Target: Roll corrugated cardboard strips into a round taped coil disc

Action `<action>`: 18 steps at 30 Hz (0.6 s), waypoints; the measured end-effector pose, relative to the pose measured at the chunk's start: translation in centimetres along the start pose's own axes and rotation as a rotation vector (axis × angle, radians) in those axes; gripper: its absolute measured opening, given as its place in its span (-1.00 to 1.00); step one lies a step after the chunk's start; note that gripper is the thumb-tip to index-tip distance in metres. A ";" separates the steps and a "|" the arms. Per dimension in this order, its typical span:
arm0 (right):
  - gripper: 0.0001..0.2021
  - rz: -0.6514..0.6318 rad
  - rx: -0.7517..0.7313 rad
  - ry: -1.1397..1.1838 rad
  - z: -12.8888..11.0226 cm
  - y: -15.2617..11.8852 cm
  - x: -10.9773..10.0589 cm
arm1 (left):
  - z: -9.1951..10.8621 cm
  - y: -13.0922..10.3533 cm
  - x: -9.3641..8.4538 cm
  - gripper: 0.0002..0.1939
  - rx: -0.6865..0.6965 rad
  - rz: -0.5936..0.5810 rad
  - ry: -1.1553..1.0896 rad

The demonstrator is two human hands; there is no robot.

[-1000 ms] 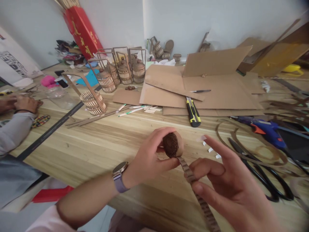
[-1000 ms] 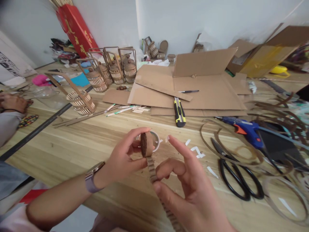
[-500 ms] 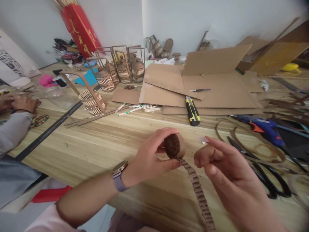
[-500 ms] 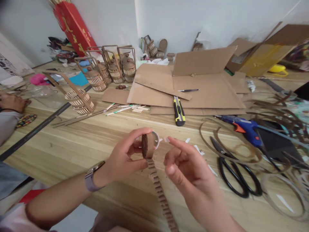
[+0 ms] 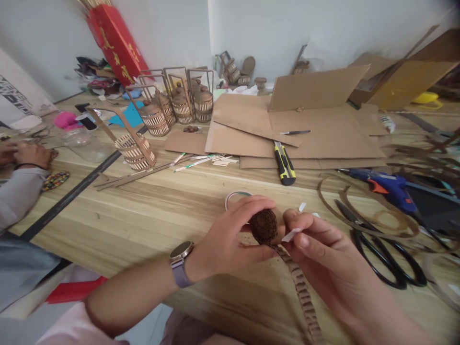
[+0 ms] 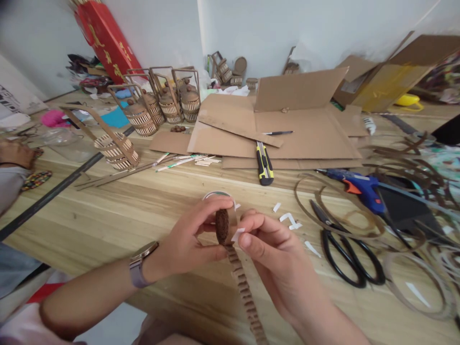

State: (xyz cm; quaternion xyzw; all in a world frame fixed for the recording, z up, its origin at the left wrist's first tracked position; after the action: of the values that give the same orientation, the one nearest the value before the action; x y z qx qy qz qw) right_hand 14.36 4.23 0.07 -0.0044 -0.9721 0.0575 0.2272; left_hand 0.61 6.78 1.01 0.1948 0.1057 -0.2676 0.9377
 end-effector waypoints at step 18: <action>-0.89 -0.034 -0.091 -0.046 0.2 0.0 -0.2 | 0.6 0.0 0.2 -0.35 0.003 -0.020 -0.025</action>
State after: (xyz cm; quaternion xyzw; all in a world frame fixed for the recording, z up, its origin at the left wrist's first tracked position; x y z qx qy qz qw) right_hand 14.40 4.23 -0.21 0.0034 -0.9787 0.0096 0.2051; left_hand 0.85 6.42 1.50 0.1921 0.0956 -0.2795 0.9359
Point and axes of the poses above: each hand's wrist, its own y-axis towards the middle knuckle, its own x-axis out of the palm, z = x × y, the point moved 7 cm from there along y, towards the middle knuckle, and after that the axes turned 4 degrees about y, right-handed, at the moved point
